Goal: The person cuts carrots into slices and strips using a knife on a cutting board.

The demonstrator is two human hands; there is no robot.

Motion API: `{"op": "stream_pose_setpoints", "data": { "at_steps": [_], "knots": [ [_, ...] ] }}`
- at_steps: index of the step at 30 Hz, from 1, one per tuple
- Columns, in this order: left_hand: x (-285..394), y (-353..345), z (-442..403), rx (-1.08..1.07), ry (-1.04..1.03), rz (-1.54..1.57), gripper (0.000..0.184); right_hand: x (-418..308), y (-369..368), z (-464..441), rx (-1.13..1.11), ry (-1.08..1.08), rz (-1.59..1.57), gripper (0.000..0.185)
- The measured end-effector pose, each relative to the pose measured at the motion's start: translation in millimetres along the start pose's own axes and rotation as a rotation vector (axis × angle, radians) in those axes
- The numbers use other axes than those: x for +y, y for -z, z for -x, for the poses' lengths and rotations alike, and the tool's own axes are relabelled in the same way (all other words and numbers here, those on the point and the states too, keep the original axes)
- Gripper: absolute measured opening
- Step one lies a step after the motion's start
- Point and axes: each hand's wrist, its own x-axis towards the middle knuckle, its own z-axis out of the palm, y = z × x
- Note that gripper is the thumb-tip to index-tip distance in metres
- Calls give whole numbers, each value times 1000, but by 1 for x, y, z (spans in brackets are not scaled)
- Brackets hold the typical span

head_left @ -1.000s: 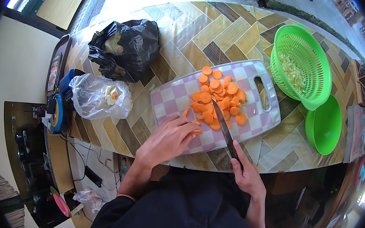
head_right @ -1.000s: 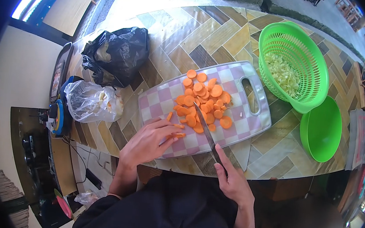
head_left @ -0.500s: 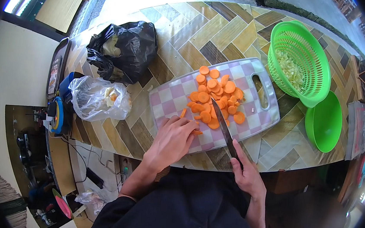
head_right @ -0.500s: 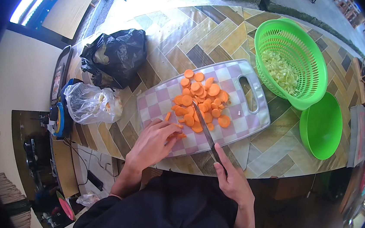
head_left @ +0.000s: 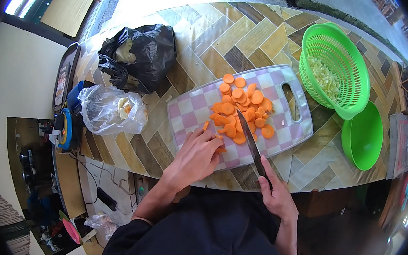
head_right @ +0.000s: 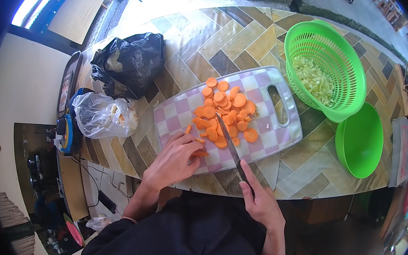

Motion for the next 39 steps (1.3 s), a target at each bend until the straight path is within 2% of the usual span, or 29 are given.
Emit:
{"op": "stream_pose_setpoints", "data": {
  "at_steps": [5, 6, 8, 12, 14, 18, 21, 26, 29, 31, 33, 39],
  "knots": [
    [-6, 9, -3, 66, -163, 43, 24, 3, -1, -1, 27, 72, 25, 57],
    [-3, 19, 1, 36, -107, 109, 23, 4, -1, -1, 41, 104, 41, 57],
    [4, 38, 15, -29, 8, 238, 19, 3, 0, 0, 17, 35, 20, 57],
    [-7, 35, 30, -150, -1, 238, 16, -3, 3, -1, -32, -54, 8, 57],
    [-12, 22, 28, -176, 2, 206, 17, 0, 1, -2, -24, -15, 14, 57],
    [-17, 12, 16, 13, -41, 174, 22, -1, 2, -2, -33, -41, 34, 57],
    [-20, 9, 6, 119, -77, 123, 24, 8, -5, -4, 65, 165, 70, 57],
    [-20, 5, 12, 200, -88, 95, 26, 0, -5, 6, 6, 55, 152, 56],
    [-10, -1, 23, 190, -24, 99, 28, -8, -7, 18, -5, 108, 202, 57],
    [-7, -5, 26, 202, 8, 119, 31, -22, -2, 27, -66, 48, 234, 58],
    [-6, -8, 26, 212, 31, 139, 33, -41, 7, 37, -194, -131, 285, 58],
    [-4, -11, 25, 206, 69, 237, 39, -41, 7, 47, -179, -123, 295, 58]
  ]
}}
